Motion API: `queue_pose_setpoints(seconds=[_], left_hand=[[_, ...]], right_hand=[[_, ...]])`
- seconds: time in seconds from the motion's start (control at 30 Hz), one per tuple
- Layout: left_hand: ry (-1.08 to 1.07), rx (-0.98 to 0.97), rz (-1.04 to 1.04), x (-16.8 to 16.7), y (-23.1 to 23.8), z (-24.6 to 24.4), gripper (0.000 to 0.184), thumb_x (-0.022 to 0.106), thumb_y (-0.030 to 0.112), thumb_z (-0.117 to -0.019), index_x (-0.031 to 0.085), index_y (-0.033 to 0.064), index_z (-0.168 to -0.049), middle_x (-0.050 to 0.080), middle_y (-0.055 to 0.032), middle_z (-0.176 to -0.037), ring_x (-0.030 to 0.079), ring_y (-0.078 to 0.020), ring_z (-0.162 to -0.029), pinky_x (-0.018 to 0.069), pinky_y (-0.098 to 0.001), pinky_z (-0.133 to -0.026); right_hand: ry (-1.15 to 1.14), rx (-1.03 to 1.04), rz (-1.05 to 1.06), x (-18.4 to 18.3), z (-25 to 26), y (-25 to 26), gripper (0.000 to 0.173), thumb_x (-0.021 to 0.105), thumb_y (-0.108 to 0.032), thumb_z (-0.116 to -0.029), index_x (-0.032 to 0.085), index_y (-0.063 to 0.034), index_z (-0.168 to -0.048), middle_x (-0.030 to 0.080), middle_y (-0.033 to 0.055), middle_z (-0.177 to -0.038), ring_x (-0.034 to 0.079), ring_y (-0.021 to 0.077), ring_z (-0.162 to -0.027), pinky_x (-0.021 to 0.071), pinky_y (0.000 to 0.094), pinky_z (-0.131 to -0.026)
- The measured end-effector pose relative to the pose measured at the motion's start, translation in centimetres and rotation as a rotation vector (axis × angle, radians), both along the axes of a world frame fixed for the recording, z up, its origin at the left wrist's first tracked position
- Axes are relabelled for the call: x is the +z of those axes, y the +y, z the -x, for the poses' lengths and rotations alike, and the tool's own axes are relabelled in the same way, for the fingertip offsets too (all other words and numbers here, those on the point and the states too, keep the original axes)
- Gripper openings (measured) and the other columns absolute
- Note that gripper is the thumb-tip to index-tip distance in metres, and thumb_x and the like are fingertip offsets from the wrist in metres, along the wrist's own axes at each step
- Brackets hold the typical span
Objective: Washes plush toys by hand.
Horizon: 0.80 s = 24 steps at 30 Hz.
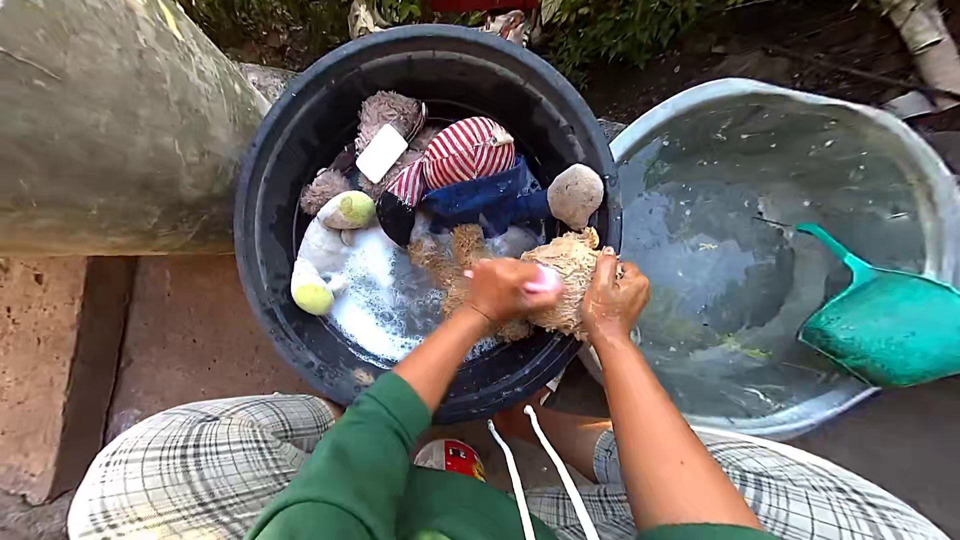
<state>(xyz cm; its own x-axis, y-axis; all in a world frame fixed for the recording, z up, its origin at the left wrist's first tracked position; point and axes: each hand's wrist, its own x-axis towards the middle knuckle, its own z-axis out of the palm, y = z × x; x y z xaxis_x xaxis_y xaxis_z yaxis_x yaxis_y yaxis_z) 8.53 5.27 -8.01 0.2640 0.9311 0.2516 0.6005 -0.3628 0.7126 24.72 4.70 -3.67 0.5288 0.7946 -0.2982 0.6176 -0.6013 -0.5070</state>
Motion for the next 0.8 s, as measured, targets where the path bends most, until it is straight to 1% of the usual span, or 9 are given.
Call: queue_pose_setpoints(seconds=[0.07,0.13,0.27,0.37,0.47,0.53,0.6,0.73,0.8], left_hand=[[0.314,0.083,0.398,-1.2,3.4,3.7,0.046,0.064,0.05,-0.0943,0.078,0.0072,-0.096,0.077,-0.018,-0.092,0.074,-0.0391,-0.093,0.0554,-0.0644,-0.081],[0.387,0.217,0.507,-0.3,4.8,4.2,0.055,0.057,0.058,-0.0955,0.076,0.0064,-0.094,0.076,-0.0192,-0.094,0.073,-0.0419,-0.097,0.0522,-0.0662,-0.08],[-0.066,0.191,0.123,5.0,-0.1,-1.9,0.03,0.082,0.031,-0.0802,0.071,0.0031,-0.074,0.069,-0.0126,-0.068,0.07,-0.0298,-0.065,0.0565,-0.0527,-0.059],[-0.122,-0.01,-0.056,2.6,-3.1,-2.4,0.037,0.08,0.035,-0.0758,0.063,0.0065,-0.061,0.064,-0.0064,-0.059,0.067,-0.0217,-0.057,0.0544,-0.0439,-0.052],[0.345,0.064,0.561,-1.6,-2.5,6.1,0.044,0.069,0.048,-0.094,0.078,0.005,-0.097,0.076,-0.0178,-0.093,0.074,-0.0376,-0.094,0.0562,-0.0622,-0.083],[0.484,0.239,0.844,-2.4,-1.4,9.5,0.052,0.06,0.057,-0.097,0.077,0.0102,-0.11,0.075,-0.0205,-0.105,0.07,-0.0434,-0.106,0.0513,-0.0686,-0.088],[0.371,0.324,0.705,0.0,-1.7,7.8,0.048,0.065,0.053,-0.0948,0.077,0.0064,-0.097,0.075,-0.0195,-0.095,0.072,-0.0408,-0.096,0.0527,-0.0653,-0.085],[-0.16,0.11,-0.014,4.6,-4.0,-2.3,0.033,0.082,0.032,-0.0733,0.065,0.0067,-0.062,0.066,-0.0061,-0.061,0.068,-0.0212,-0.058,0.0548,-0.0445,-0.052],[-0.089,0.002,0.04,2.5,-4.4,-1.7,0.036,0.08,0.035,-0.0778,0.066,0.0054,-0.063,0.067,-0.0084,-0.063,0.07,-0.0247,-0.062,0.0562,-0.0477,-0.056]], right_hand=[[0.0,-0.018,-0.005,0.1,0.1,0.2,0.063,0.035,-0.046,-0.108,0.063,0.0091,-0.1,0.065,0.032,-0.095,0.065,0.0477,-0.095,0.0463,0.0654,-0.081],[0.015,-0.032,-0.002,0.3,0.1,0.5,0.06,0.037,-0.044,-0.1085,0.063,0.0098,-0.1,0.064,0.0322,-0.095,0.064,0.0477,-0.096,0.0452,0.0648,-0.083],[0.011,-0.023,-0.006,0.2,0.1,0.4,0.059,0.038,-0.043,-0.1082,0.062,0.0101,-0.098,0.064,0.0315,-0.094,0.064,0.0471,-0.095,0.0453,0.0647,-0.082],[0.011,-0.017,-0.001,0.2,-0.1,0.3,0.061,0.039,-0.045,-0.1074,0.064,0.0113,-0.103,0.065,0.0334,-0.098,0.064,0.0493,-0.099,0.0455,0.0662,-0.084],[0.016,-0.022,0.03,0.5,0.2,0.4,0.062,0.037,-0.046,-0.1078,0.063,0.0094,-0.104,0.065,0.033,-0.099,0.064,0.0489,-0.099,0.0455,0.0664,-0.083],[0.014,-0.024,0.031,0.3,0.1,0.3,0.063,0.036,-0.048,-0.1073,0.063,0.0085,-0.102,0.065,0.0321,-0.097,0.064,0.0487,-0.097,0.046,0.0665,-0.082],[0.016,-0.027,0.016,0.4,0.1,0.4,0.063,0.037,-0.046,-0.1079,0.063,0.0105,-0.101,0.065,0.034,-0.099,0.064,0.0498,-0.099,0.0451,0.0668,-0.084],[-0.007,-0.018,0.006,0.5,0.0,0.7,0.061,0.04,-0.044,-0.1076,0.063,0.0121,-0.1,0.064,0.0342,-0.099,0.063,0.0483,-0.099,0.0437,0.0654,-0.085],[-0.02,-0.012,0.009,0.4,0.0,0.6,0.062,0.039,-0.045,-0.1078,0.062,0.0122,-0.098,0.064,0.0336,-0.097,0.063,0.0479,-0.098,0.0436,0.0652,-0.084]])
